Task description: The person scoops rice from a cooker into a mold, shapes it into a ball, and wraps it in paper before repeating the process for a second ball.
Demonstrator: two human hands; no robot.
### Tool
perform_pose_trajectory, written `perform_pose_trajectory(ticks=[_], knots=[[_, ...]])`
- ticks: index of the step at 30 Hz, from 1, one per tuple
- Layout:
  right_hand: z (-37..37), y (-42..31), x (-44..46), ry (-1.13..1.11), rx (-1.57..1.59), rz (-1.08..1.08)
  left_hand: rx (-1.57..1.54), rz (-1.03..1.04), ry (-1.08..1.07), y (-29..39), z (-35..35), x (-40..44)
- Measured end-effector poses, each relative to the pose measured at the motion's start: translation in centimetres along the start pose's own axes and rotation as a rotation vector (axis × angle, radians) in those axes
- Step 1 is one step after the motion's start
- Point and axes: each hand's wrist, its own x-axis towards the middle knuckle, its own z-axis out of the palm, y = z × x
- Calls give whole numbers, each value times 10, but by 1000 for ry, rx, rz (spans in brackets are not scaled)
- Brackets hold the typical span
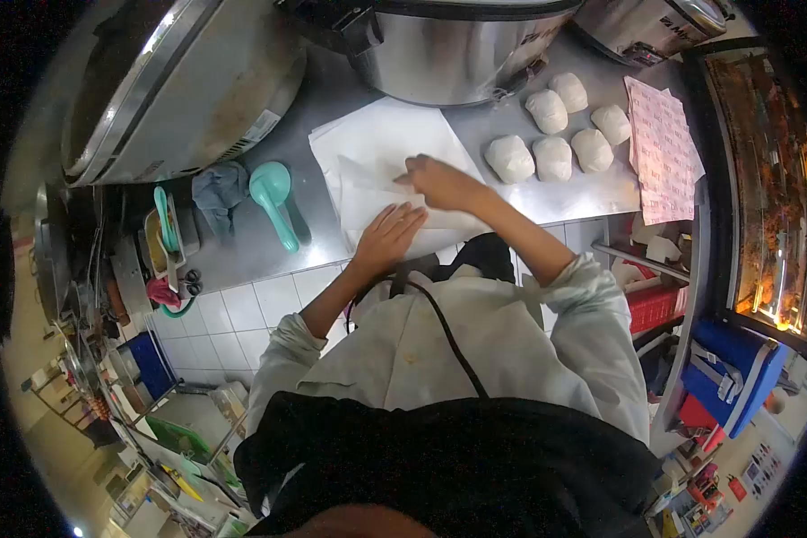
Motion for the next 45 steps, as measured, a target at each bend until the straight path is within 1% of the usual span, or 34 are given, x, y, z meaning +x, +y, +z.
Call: perform_pose_trajectory(ticks=[1, 2, 4, 5, 6, 7, 8, 9, 11, 12, 14, 16, 17, 19, 21, 23, 24, 26, 27, 29, 30, 31, 32, 33, 34, 35, 36, 37, 38, 39, 41, 42, 43, 45], knots=[[6, -11, -10, -23, -86, -23, -6, 18, -12, 0, 1, -1], [12, -18, -15, -27, -87, -24, -35, 9, -20, 0, 5, -4], [26, -27, -24, 151, -201, 1, 20, 44, 25, -6, 11, -14], [32, -30, -26, 151, -198, 3, 76, 83, 68, -8, 14, -19], [37, -32, -27, 213, -219, -7, 74, 89, 66, -8, 18, -22], [41, -33, -28, 277, -243, -13, 205, 46, 191, -9, 23, -24], [44, -33, -30, 282, -243, -4, 333, 3, 315, -9, 27, -27], [46, -33, -32, 290, -237, -2, 327, 11, 315, -11, 23, -22], [48, -33, -36, 302, -233, 2, 312, -79, 110, -16, 7, -10], [48, -33, -40, 290, -209, 20, 313, -72, 110, -17, 5, -13], [50, -33, -47, 287, -191, 41, 336, -188, 58, -21, 4, -20], [57, -31, -56, 483, -83, 96, 355, -178, 20, -27, 3, -26], [64, -24, -62, 486, -84, 97, 374, -179, -23, -30, 2, -30], [74, -10, -77, 501, -185, 116, 390, -143, -16, -33, -6, -29], [77, 3, -86, 472, -209, 102, 402, -108, -9, -39, -9, -30], [79, 14, -86, 491, -106, 104, 211, -122, -72, -49, -6, -33], [80, 18, -81, 495, -107, 105, 212, -118, -72, -56, -4, -31], [83, 23, -69, 459, 99, 390, 19, -215, -283, -69, 1, -23], [75, 23, -61, 462, 98, 389, 21, -212, -282, -71, -4, -11], [53, 21, -45, 409, 326, 783, -250, -744, -431, -69, -20, 20], [50, 24, -37, 427, 227, 795, -247, -745, -430, -71, -14, 26], [49, 24, -30, 430, 230, 795, -127, -683, -299, -73, -9, 31], [47, 25, -24, 442, -57, 712, -10, -618, -164, -74, -6, 35], [38, 23, -17, 451, -344, 619, -7, -613, -158, -74, -11, 42], [22, 18, -11, 351, -416, 550, 13, -513, -196, -73, -18, 48], [26, 25, -10, 354, -418, 551, 34, -416, -235, -72, -23, 53], [29, 28, -8, 208, -333, 459, 37, -413, -233, -71, -21, 51], [32, 31, -7, 63, -246, 366, 41, -371, -312, -70, -17, 44], [39, 28, -16, 166, -321, 319, 44, -330, -391, -68, -14, 38], [45, 21, -22, 168, -320, 317, 47, -330, -391, -65, -11, 31], [61, 7, -34, 345, -381, 357, 75, -238, -196, -51, -5, 15], [67, 0, -40, 345, -381, 389, 193, -171, -189, -43, -2, 9], [77, -2, -43, 342, -381, 390, 190, -171, -190, -34, 4, 3], [87, -5, -43, 669, -340, 337, 393, -231, -126, -17, 14, -4]])
